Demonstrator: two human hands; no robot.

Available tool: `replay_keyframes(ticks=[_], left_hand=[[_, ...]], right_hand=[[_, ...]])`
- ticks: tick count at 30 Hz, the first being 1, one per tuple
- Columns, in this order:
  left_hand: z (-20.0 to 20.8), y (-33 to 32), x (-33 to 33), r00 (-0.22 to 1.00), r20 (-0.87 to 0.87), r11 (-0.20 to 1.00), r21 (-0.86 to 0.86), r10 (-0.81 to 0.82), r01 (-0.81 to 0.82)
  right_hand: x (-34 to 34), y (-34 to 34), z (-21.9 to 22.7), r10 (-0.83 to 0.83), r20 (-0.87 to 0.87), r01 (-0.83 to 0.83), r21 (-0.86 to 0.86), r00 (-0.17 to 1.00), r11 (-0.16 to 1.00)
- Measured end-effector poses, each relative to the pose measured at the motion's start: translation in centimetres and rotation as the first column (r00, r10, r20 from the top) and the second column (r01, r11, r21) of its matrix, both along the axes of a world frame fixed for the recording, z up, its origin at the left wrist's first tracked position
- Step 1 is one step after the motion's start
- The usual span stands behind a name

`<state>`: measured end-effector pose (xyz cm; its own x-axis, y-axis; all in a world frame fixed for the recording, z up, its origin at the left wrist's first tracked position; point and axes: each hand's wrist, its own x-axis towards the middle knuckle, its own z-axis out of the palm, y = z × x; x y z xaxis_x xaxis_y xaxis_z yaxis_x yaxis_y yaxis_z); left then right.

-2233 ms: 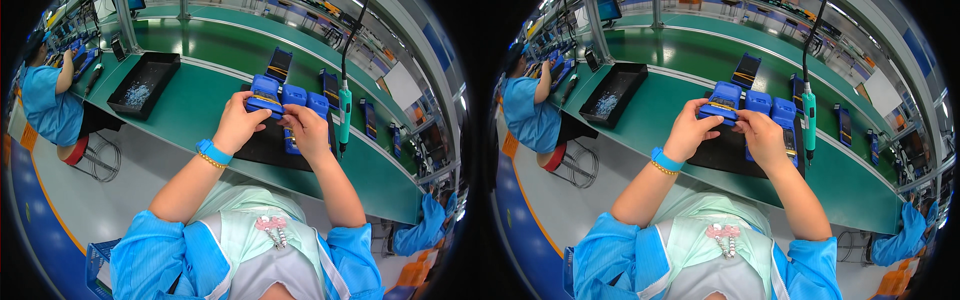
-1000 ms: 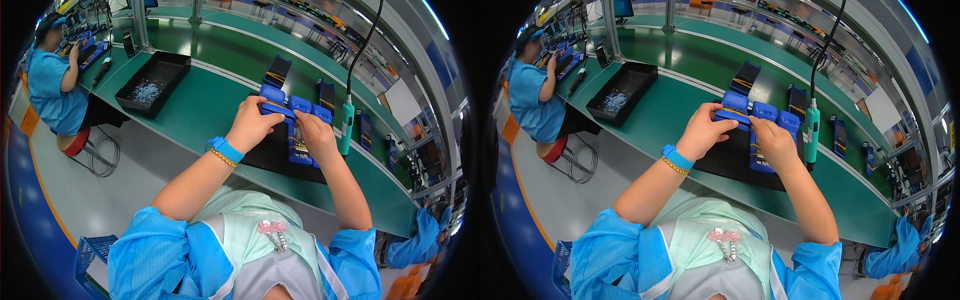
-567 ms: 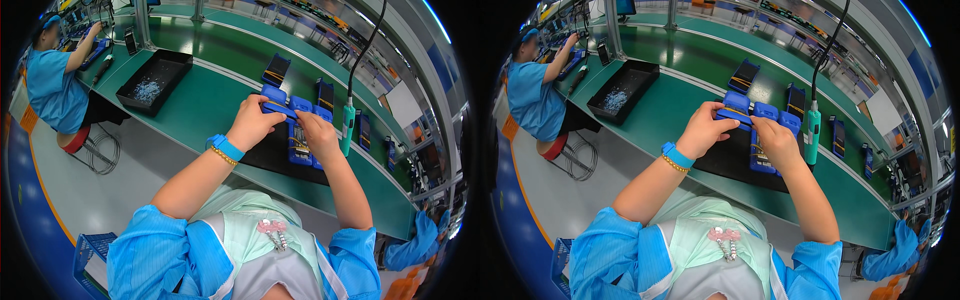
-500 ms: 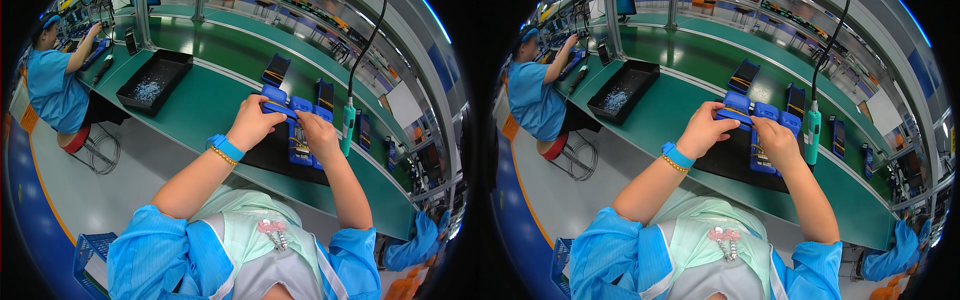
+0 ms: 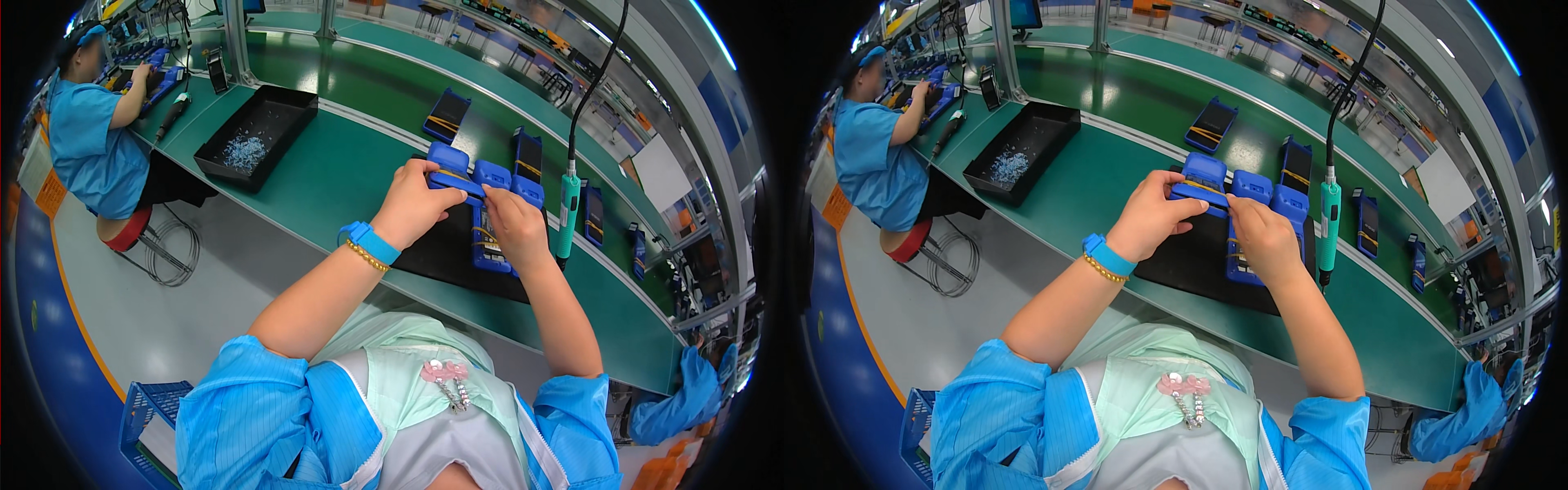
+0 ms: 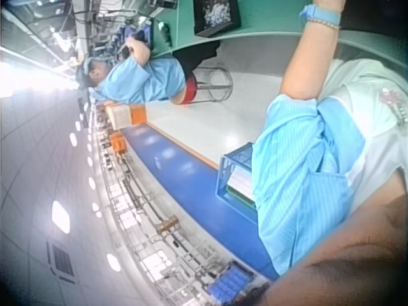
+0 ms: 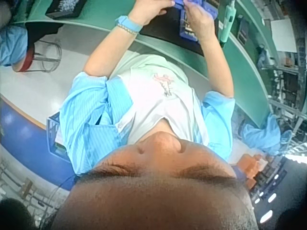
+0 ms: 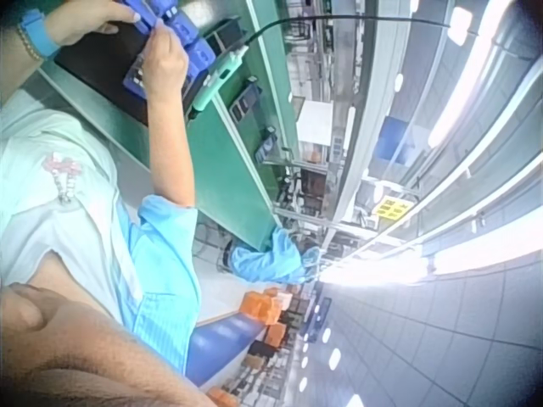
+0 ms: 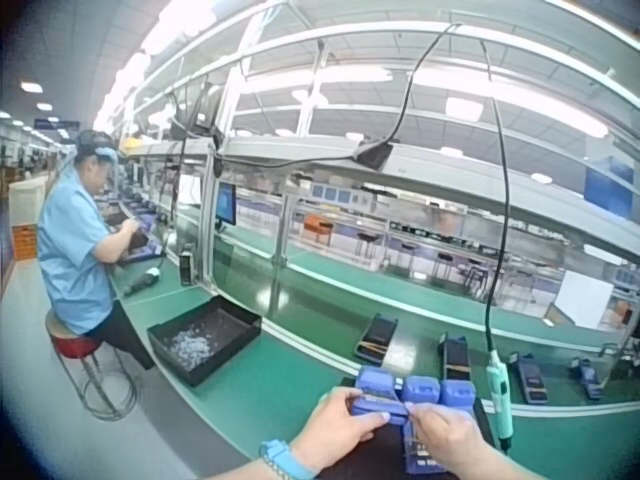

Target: The person assembles blue electronic devices by driving screws into them with an electric screwdriver.

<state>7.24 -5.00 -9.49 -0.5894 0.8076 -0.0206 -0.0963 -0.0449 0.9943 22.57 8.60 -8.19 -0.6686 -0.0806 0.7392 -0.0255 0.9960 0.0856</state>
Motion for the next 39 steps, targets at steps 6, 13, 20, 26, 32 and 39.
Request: replay_keyframes(ticks=[6, 13, 20, 26, 32, 39], left_hand=[[-0.3, -0.3, -0.1, 1.000, 0.025, 1.000, -0.016, -0.004, 0.004], [-0.2, -1.4, 0.4, 0.995, 0.084, 0.999, -0.011, -0.047, 0.048], [-3.3, -2.6, 0.6, 0.997, -0.030, 0.996, 0.055, -0.070, 0.071], [-5.4, -3.1, 0.6, 0.985, -0.152, 0.989, 0.114, -0.077, 0.094], [-5.8, -3.5, 0.8, 0.980, -0.168, 0.983, 0.131, -0.107, 0.130], [-6.1, -3.6, 0.7, 0.965, -0.241, 0.989, 0.079, -0.105, 0.127]], right_hand=[[-0.1, -0.8, -0.3, -0.020, -0.036, 0.020, -0.025, 0.999, 0.999], [0.7, -1.7, -0.4, -0.012, 0.001, 0.012, -0.114, 1.000, 0.993], [2.2, -2.2, -1.6, 0.044, 0.006, -0.042, -0.201, 0.999, 0.979], [2.3, -2.7, -2.2, 0.080, 0.012, -0.074, -0.261, 0.997, 0.962], [2.5, -2.3, -2.8, 0.109, 0.137, -0.070, -0.259, 0.985, 0.963], [3.3, -2.3, -2.6, 0.081, 0.278, -0.035, -0.167, 0.957, 0.985]])
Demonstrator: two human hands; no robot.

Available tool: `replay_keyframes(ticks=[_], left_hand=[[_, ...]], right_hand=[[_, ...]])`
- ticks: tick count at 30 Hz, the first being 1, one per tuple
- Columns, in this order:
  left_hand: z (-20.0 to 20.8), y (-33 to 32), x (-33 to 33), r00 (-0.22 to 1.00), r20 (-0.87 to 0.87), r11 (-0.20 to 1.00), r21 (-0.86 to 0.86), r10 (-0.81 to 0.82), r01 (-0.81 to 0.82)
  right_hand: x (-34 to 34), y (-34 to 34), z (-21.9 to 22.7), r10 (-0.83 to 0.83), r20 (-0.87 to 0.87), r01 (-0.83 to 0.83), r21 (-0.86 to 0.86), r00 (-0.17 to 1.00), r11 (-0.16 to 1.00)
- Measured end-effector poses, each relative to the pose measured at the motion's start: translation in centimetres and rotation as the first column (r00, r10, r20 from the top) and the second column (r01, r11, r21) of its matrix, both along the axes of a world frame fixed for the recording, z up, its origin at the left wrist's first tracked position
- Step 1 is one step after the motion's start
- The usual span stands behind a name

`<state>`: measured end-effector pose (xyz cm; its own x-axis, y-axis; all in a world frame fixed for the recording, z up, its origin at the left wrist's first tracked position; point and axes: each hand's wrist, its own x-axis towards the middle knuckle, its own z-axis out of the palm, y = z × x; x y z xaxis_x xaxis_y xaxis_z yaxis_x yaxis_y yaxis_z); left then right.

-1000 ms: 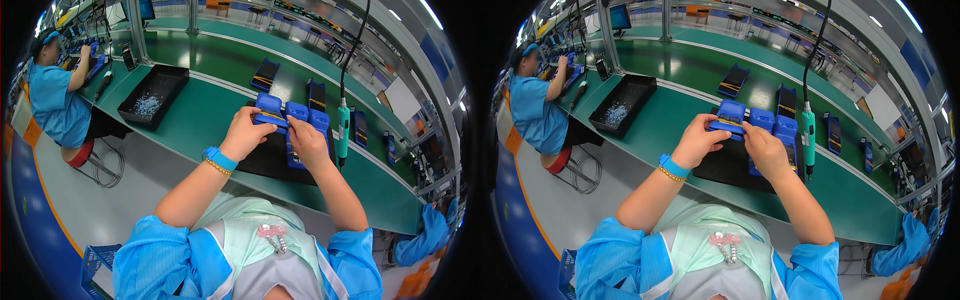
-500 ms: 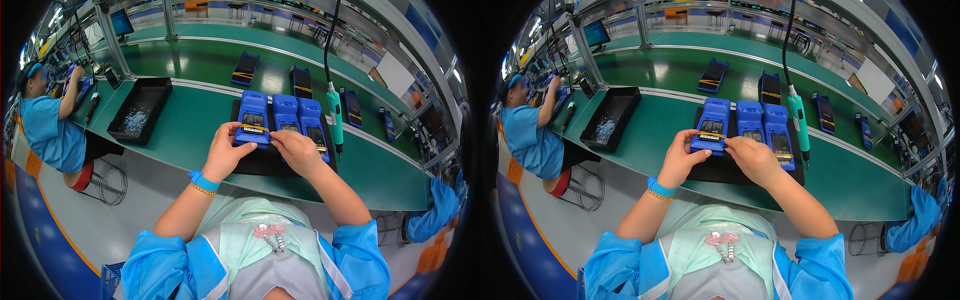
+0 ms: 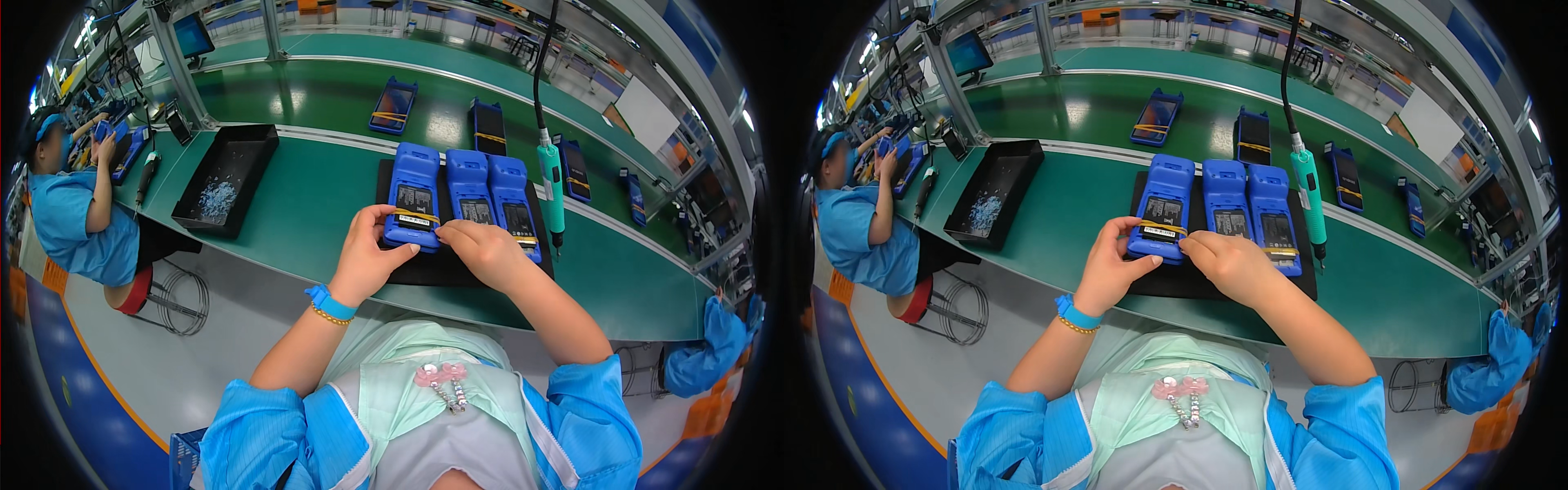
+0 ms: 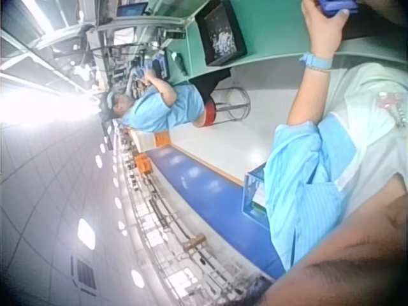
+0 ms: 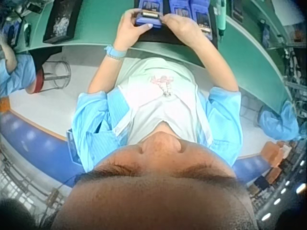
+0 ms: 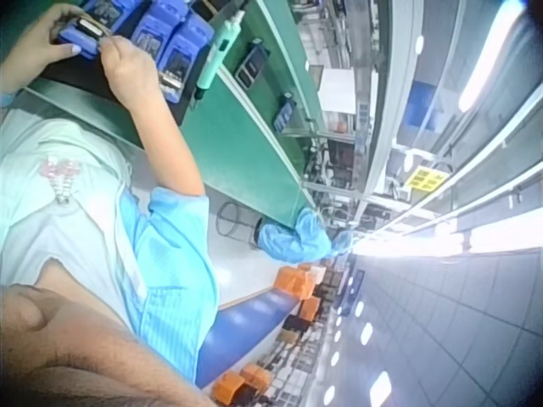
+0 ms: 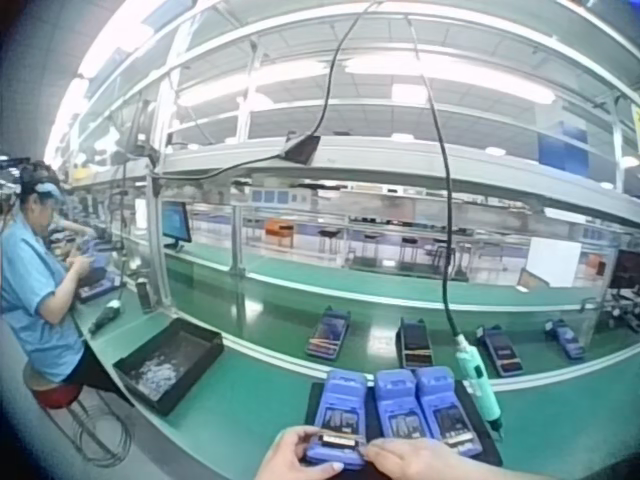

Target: The person assembles blue electronic devices by driving screws into them with an electric screwdriver.

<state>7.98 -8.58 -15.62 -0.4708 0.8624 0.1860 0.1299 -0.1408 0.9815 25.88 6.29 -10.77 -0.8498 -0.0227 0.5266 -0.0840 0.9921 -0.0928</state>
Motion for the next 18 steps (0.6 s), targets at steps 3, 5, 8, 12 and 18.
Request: replay_keyframes(ticks=[3, 5, 8, 12, 18], left_hand=[[0.0, 0.0, -0.1, 1.000, 0.002, 1.000, -0.001, 0.005, -0.005], [-0.2, 0.0, 0.1, 1.000, -0.026, 1.000, -0.019, 0.010, -0.011], [-0.4, 0.0, 0.4, 0.996, -0.083, 0.999, -0.047, 0.017, -0.021], [-1.0, -0.2, 0.5, 0.995, -0.100, 0.997, -0.066, 0.030, -0.037], [0.9, -1.3, 1.5, 0.902, -0.426, 0.981, -0.135, 0.068, -0.138]], right_hand=[[0.2, -0.1, 0.0, 0.009, 0.032, -0.012, 0.108, 0.999, 0.994], [0.3, -0.3, 0.2, 0.015, 0.040, -0.021, 0.159, 0.999, 0.987], [0.1, -0.3, -0.5, 0.006, -0.040, 0.000, 0.144, 0.999, 0.990], [0.0, -0.4, -1.3, -0.034, -0.107, 0.038, 0.040, 0.994, 0.998], [0.4, -1.1, -1.1, -0.107, -0.186, 0.049, -0.290, 0.977, 0.956]])
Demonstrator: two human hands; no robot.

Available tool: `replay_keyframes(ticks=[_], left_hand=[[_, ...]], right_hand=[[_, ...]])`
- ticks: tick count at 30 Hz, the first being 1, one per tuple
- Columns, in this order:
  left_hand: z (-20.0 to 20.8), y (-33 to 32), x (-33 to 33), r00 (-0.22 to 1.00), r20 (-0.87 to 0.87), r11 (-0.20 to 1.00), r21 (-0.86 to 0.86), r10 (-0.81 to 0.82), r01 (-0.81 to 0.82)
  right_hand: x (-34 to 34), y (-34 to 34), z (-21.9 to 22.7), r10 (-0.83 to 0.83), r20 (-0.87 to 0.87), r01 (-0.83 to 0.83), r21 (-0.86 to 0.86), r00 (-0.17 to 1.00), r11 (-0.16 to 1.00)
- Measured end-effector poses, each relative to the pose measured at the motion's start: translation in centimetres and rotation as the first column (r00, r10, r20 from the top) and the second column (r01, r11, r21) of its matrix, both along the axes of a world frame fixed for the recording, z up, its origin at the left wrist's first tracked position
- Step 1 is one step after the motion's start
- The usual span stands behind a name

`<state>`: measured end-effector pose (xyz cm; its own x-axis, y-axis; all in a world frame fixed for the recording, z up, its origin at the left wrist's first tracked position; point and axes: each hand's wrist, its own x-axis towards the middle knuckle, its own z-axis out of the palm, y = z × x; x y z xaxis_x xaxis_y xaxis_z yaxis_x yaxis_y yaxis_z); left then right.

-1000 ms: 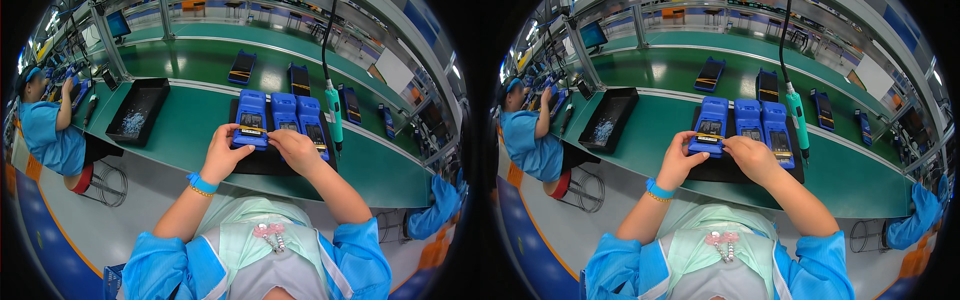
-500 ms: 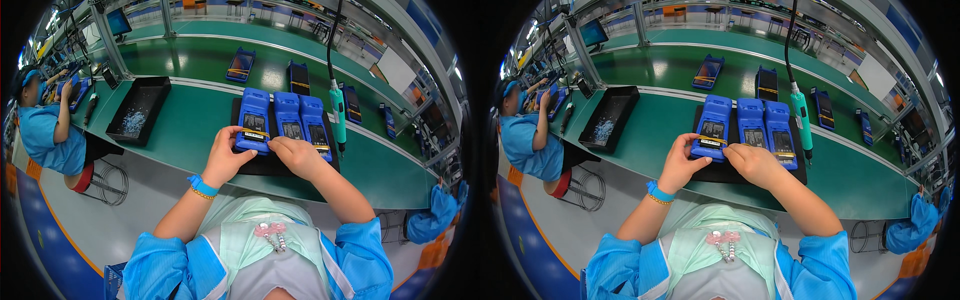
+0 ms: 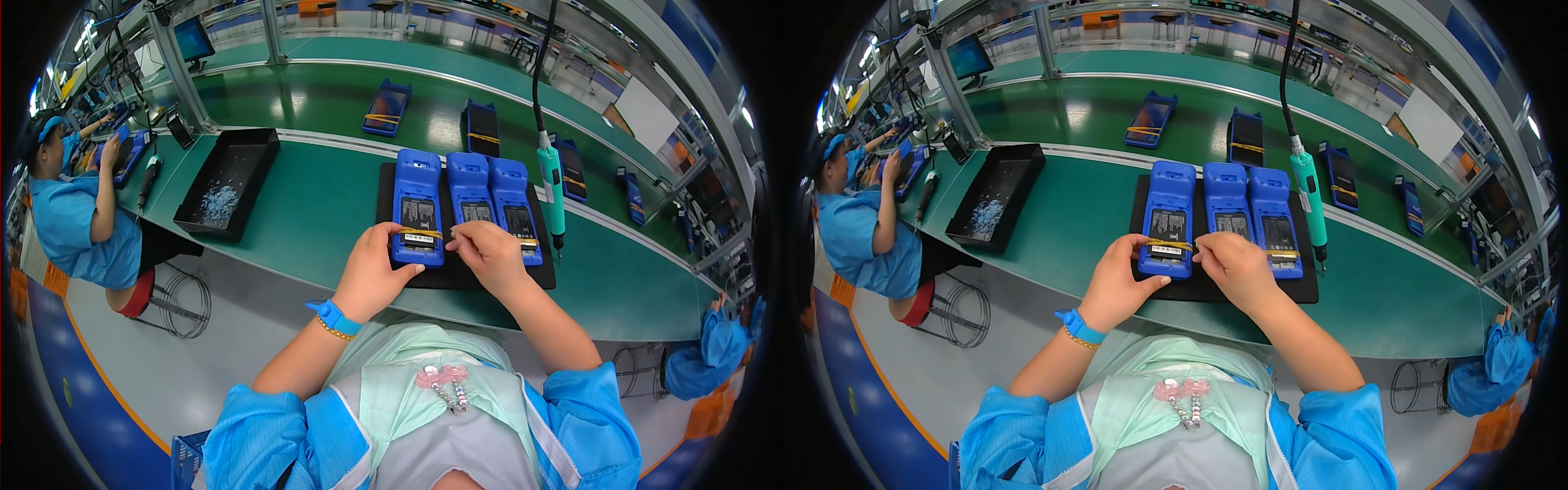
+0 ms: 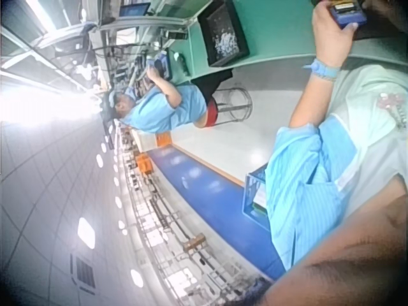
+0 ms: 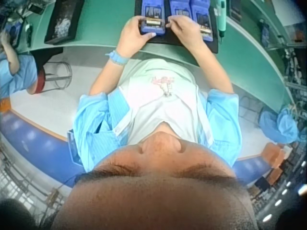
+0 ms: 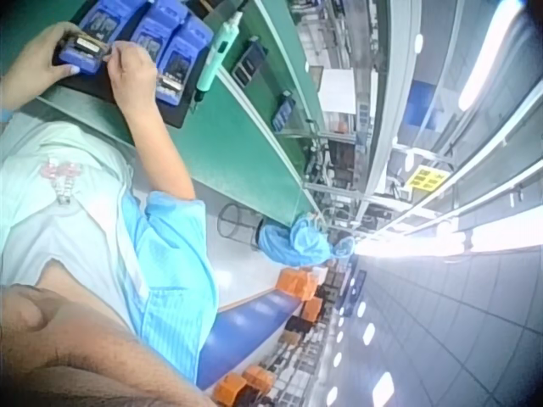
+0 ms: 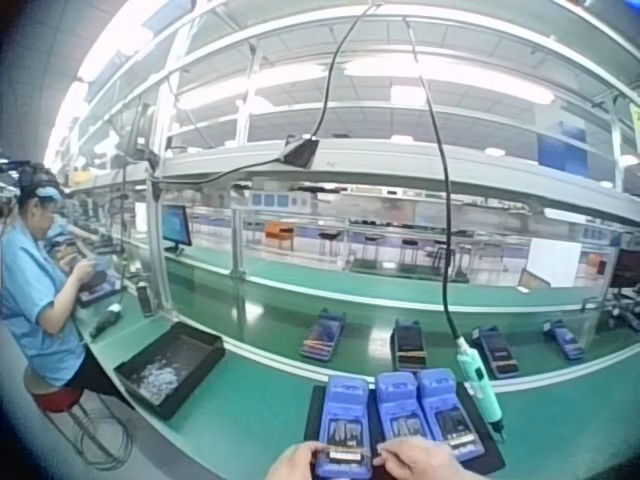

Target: The person assembles blue electronic devices by driving screws into them with an electric screwdriver.

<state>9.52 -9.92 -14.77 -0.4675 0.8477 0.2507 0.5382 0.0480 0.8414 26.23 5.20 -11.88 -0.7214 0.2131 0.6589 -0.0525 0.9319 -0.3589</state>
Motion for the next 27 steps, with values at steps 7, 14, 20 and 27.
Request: replay_keyframes(ticks=[7, 14, 20, 27], left_hand=[[0.7, -1.5, 1.1, 0.843, -0.509, 0.983, 0.052, 0.176, -0.174], [1.9, -4.0, 3.4, 0.723, 0.664, 0.958, -0.033, -0.191, 0.283], [-0.1, -4.4, 2.6, 0.629, 0.754, 0.967, 0.032, -0.189, 0.251], [0.7, -5.5, 1.8, 0.641, 0.753, 0.988, 0.123, -0.151, 0.089]], right_hand=[[2.0, -3.0, -0.9, -0.214, -0.045, 0.137, -0.635, 0.976, 0.760], [2.2, -6.6, -0.9, -0.039, -0.026, 0.036, -0.112, 0.999, 0.993], [1.8, -7.7, -1.8, 0.005, 0.043, -0.016, 0.257, 0.999, 0.966], [1.5, -7.9, -1.5, 0.065, 0.006, -0.065, 0.048, 0.998, 0.997]])
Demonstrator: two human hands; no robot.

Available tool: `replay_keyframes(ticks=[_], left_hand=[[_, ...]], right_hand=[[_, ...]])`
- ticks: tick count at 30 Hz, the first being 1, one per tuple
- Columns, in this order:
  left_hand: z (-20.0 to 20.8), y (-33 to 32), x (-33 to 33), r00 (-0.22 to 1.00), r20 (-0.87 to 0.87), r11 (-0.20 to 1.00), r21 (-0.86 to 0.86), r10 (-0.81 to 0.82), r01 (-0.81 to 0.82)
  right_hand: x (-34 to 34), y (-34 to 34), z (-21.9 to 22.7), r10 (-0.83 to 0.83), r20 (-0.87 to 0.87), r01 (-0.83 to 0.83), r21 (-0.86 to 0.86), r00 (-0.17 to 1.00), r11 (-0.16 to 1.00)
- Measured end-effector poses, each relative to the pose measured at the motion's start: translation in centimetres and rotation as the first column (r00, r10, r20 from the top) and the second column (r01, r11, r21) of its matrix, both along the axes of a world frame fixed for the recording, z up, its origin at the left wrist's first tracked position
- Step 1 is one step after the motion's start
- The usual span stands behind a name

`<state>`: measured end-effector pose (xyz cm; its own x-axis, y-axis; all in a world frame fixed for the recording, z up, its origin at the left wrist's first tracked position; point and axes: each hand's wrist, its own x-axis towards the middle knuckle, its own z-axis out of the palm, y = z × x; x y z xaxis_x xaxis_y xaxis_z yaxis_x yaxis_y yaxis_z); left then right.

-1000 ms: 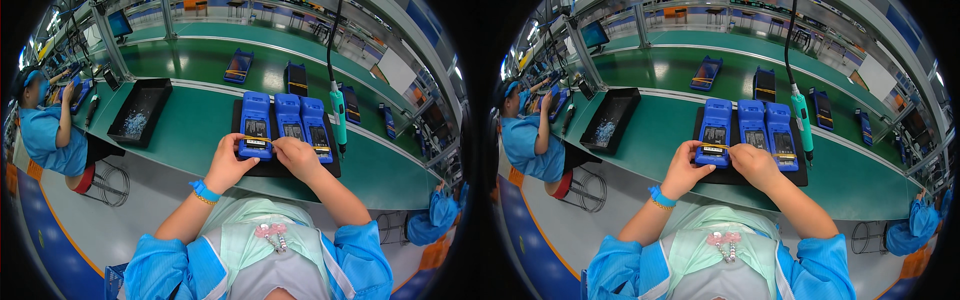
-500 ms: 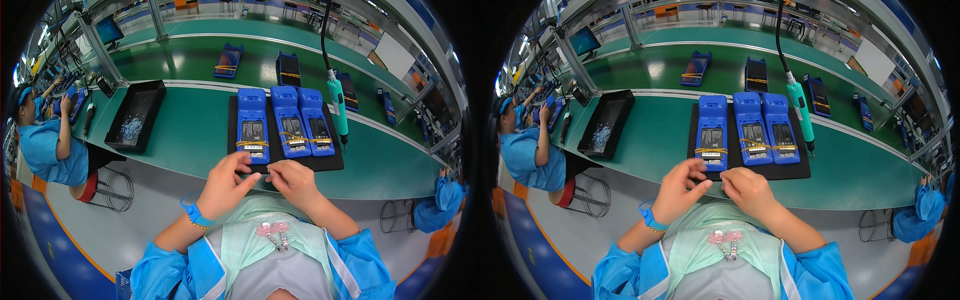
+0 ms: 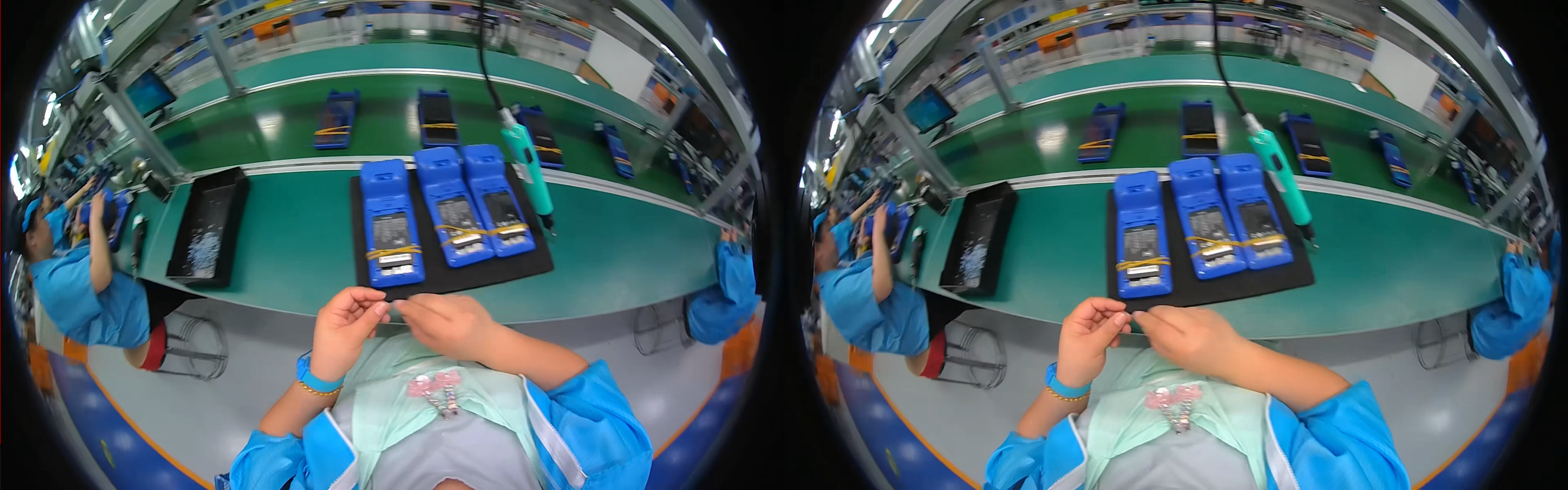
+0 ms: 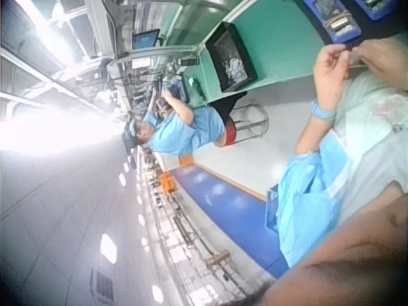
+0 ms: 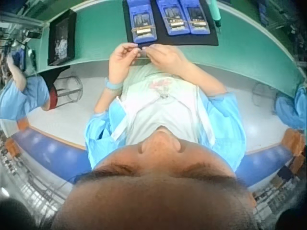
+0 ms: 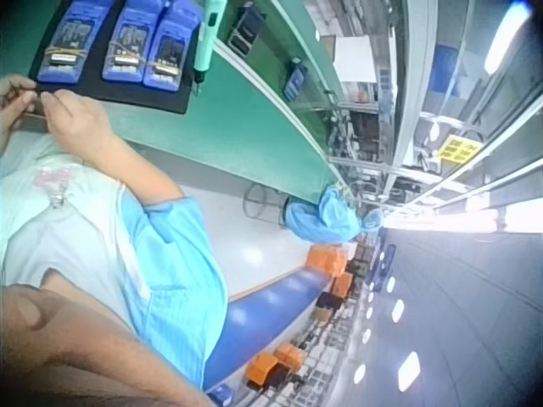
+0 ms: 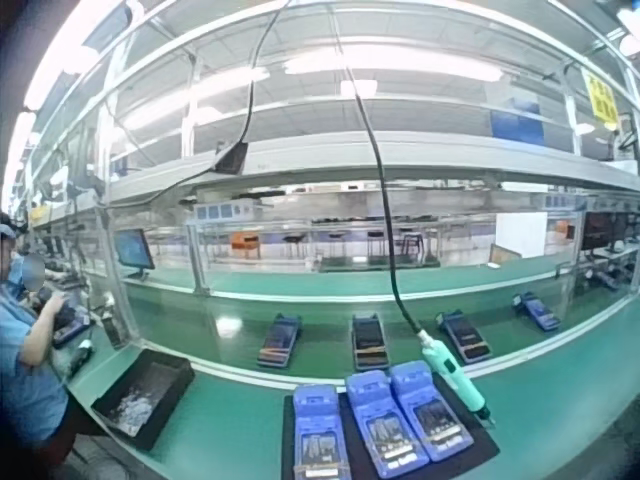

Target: The person assembles blue electronic devices by driving screws into them with an electric screwdriver.

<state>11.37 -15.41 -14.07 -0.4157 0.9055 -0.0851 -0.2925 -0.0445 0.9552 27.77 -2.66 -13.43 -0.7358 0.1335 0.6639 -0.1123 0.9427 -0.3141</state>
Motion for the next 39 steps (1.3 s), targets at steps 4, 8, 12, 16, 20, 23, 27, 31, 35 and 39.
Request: replay_keyframes(ticks=[4, 8, 12, 16, 20, 23, 27, 31, 35, 39], left_hand=[[2.0, -1.5, -4.9, 0.890, -0.322, 0.947, 0.093, 0.321, -0.308], [3.0, -3.4, -14.2, 0.408, -0.690, 0.729, 0.255, 0.598, -0.635], [3.9, -5.9, -22.3, 0.053, -0.944, 0.640, 0.179, 0.326, -0.747], [3.4, -6.4, -24.2, -0.084, -0.984, 0.665, 0.169, 0.159, -0.728], [4.1, -2.2, -17.6, 0.051, -0.951, 0.775, 0.218, 0.306, -0.593], [4.1, 1.2, -10.7, 0.259, -0.931, 0.912, 0.145, 0.257, -0.384], [2.4, 4.1, -2.7, 0.343, -0.939, 0.996, 0.001, 0.031, -0.087], [1.3, 6.8, 2.1, 0.154, -0.988, 0.993, 0.013, 0.031, -0.116], [0.2, 8.3, 2.9, 0.076, -0.997, 0.965, 0.007, 0.028, -0.261], [-0.5, 8.4, 2.1, 0.067, -0.997, 0.959, 0.002, 0.022, -0.285]], right_hand=[[2.8, 2.0, 0.1, -0.145, -0.051, 0.147, 0.028, 0.988, 0.989], [7.4, 3.2, -0.3, -0.274, -0.058, 0.266, -0.119, 0.960, 0.957], [10.9, 3.6, -0.6, -0.399, -0.077, 0.377, -0.207, 0.913, 0.903], [12.7, 4.8, -0.3, -0.526, -0.138, 0.501, -0.184, 0.839, 0.846], [13.2, 5.3, 0.0, -0.660, -0.162, 0.627, -0.213, 0.734, 0.750], [13.7, 5.2, 0.0, -0.733, -0.143, 0.691, -0.255, 0.665, 0.676], [13.5, 5.2, -0.1, -0.721, -0.072, 0.699, -0.196, 0.689, 0.687], [11.4, 5.9, -0.2, -0.712, 0.053, 0.711, -0.139, 0.701, 0.689], [9.3, 7.7, -1.2, -0.740, 0.208, 0.763, -0.062, 0.640, 0.643], [8.2, 9.5, -1.7, -0.721, 0.262, 0.760, -0.082, 0.641, 0.645]])
